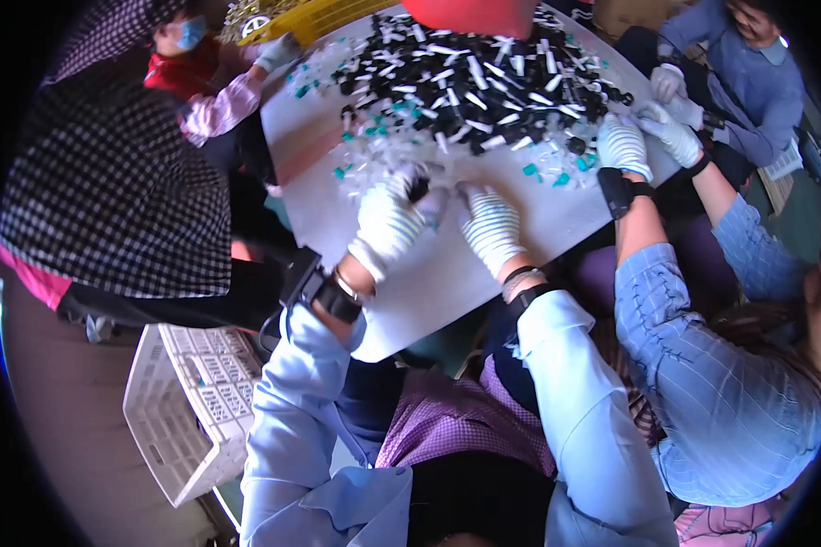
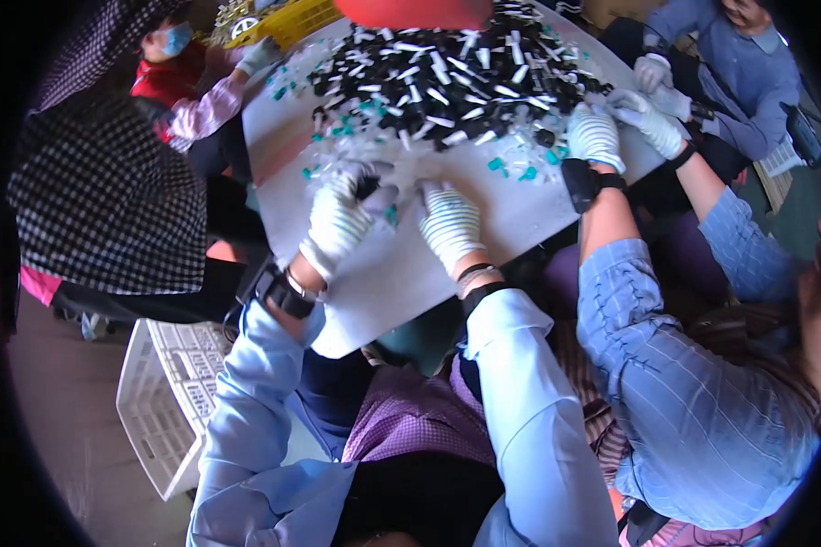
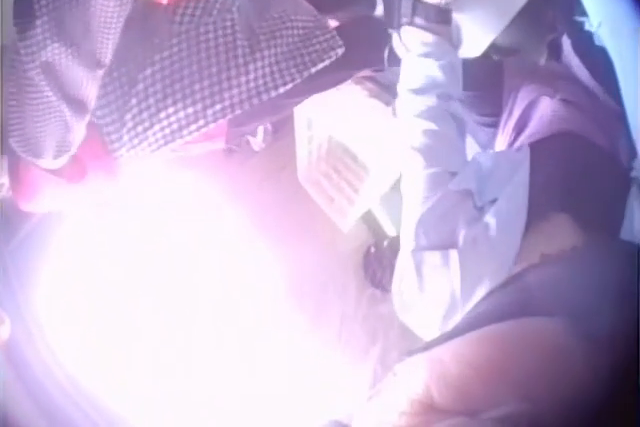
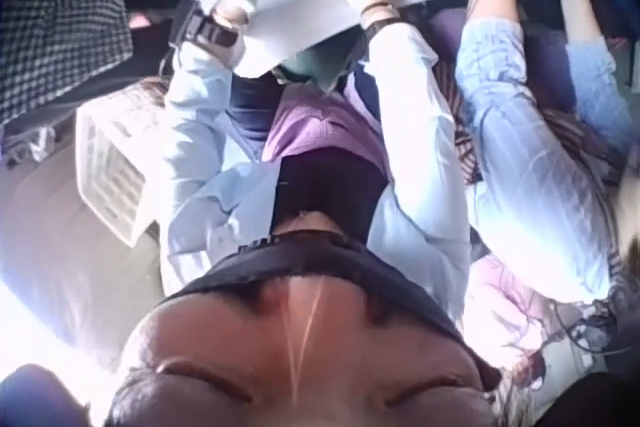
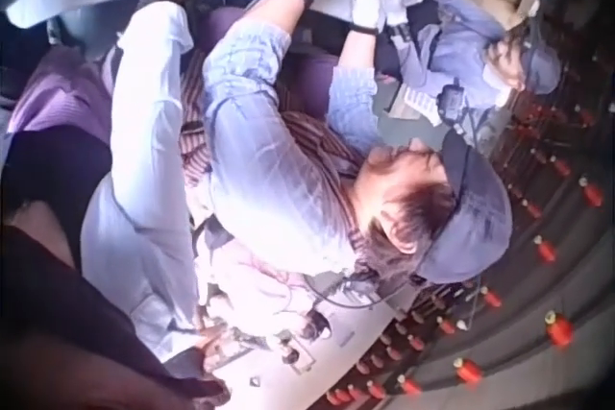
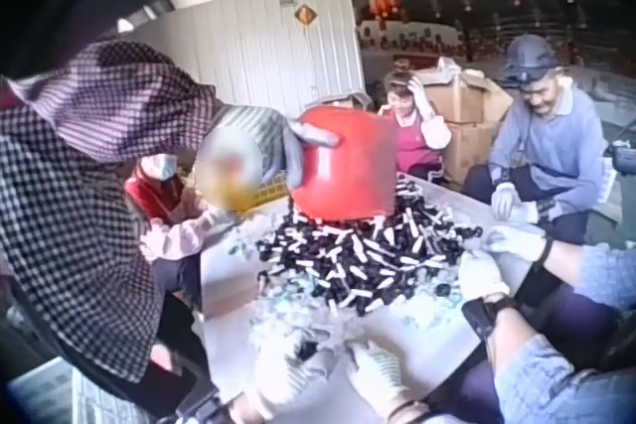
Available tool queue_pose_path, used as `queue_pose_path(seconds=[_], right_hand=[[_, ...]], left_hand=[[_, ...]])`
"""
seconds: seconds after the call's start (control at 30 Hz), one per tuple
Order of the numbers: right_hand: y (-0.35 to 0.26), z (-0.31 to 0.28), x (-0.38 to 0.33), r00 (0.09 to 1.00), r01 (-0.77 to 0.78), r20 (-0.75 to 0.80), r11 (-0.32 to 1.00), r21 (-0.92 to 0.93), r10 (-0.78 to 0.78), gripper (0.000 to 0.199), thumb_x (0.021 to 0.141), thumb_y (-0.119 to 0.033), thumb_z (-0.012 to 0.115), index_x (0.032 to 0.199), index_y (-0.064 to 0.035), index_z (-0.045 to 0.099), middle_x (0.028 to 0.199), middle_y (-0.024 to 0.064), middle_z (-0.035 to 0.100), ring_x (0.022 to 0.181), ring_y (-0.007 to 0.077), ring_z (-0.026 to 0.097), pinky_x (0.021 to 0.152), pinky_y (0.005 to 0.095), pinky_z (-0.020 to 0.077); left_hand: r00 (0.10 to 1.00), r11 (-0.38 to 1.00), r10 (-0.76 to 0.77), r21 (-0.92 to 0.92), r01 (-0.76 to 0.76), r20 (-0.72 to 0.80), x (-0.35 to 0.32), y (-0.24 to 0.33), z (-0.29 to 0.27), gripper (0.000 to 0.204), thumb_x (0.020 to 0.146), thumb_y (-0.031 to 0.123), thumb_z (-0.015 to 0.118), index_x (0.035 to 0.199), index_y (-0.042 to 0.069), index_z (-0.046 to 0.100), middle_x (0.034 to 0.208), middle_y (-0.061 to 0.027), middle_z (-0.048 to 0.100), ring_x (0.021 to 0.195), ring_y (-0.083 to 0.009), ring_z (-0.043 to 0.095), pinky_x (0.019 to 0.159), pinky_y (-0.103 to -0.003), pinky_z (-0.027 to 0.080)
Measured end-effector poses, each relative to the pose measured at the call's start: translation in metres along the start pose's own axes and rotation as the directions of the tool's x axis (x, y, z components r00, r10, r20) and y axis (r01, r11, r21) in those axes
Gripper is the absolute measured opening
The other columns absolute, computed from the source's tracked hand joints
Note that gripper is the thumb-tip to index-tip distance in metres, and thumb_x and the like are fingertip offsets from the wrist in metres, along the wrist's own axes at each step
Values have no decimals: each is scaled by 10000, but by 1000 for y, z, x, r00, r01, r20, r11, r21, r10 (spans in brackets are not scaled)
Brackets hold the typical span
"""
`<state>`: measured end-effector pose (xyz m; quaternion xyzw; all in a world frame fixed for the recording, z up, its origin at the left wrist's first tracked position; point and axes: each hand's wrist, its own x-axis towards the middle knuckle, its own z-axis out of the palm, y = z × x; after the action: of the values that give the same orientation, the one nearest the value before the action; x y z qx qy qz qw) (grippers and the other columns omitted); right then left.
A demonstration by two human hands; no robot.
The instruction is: Sorting and organizing small black and white plastic components on a table in a workshop.
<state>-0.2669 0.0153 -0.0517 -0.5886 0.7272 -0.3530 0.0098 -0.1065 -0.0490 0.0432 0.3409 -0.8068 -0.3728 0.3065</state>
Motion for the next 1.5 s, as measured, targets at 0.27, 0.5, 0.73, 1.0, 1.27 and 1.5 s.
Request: queue_pose_path(seconds=[0.27, 0.5, 0.73, 1.0, 1.27, 1.5], right_hand=[[-18, -8, 13, 989, -141, -14, 970, 197, 147, 214, 936, -271, 557, 1055, -102, 613, 950, 173, 669, 821, 378, 631, 719, 451, 495], [-119, -52, -16, 931, -357, 324, 619, 700, 170, 173, 941, -185, 588, 1047, -59, 643, 768, -54, 600, 584, 0, 429, 501, 163, 336], [-117, -54, -26, 870, -391, 487, 721, 573, 85, 219, 937, -179, 596, 1043, 8, 635, 842, 20, 648, 743, 79, 571, 684, 234, 489], [-132, -61, -16, 768, -413, 635, 819, 397, 79, 215, 910, -169, 633, 994, 29, 630, 798, 62, 657, 635, 83, 623, 569, 227, 517], [-114, -58, -5, 922, 244, 252, 946, 215, -295, 252, 930, -215, 582, 1081, -18, 626, 904, 122, 676, 838, 285, 648, 776, 363, 508], [-159, -32, 17, 814, 321, 511, 947, 4, -277, 371, 908, -196, 550, 1241, -33, 552, 1100, 189, 624, 1004, 330, 610, 902, 396, 468]], left_hand=[[991, 966, -131, -224, 128, 5, -90, -24, 7, 177, 833, 138, 716, 975, 56, 650, 833, -36, 657, 764, -85, 593, 717, -259, 497], [976, 948, -177, -242, 204, 129, -89, -42, -6, 363, 798, 391, 699, 985, 82, 665, 833, -128, 682, 789, -288, 673, 719, -357, 515], [990, 993, -79, 94, 69, 114, -88, -48, 1, 453, 769, 488, 667, 933, 66, 656, 819, -185, 664, 778, -369, 642, 683, -433, 506], [985, 1000, -5, 21, 2, 171, -88, -59, 10, 397, 746, 383, 716, 1032, 115, 658, 917, -151, 680, 842, -363, 641, 720, -397, 514], [986, 999, -36, 20, 34, 165, -92, -41, -3, 321, 805, 350, 631, 1015, 107, 645, 827, -171, 655, 776, -354, 626, 692, -399, 495], [996, 961, 86, -266, -77, 20, -99, -40, 1, 201, 833, 247, 648, 931, 72, 656, 811, -133, 653, 761, -278, 615, 715, -374, 479]])
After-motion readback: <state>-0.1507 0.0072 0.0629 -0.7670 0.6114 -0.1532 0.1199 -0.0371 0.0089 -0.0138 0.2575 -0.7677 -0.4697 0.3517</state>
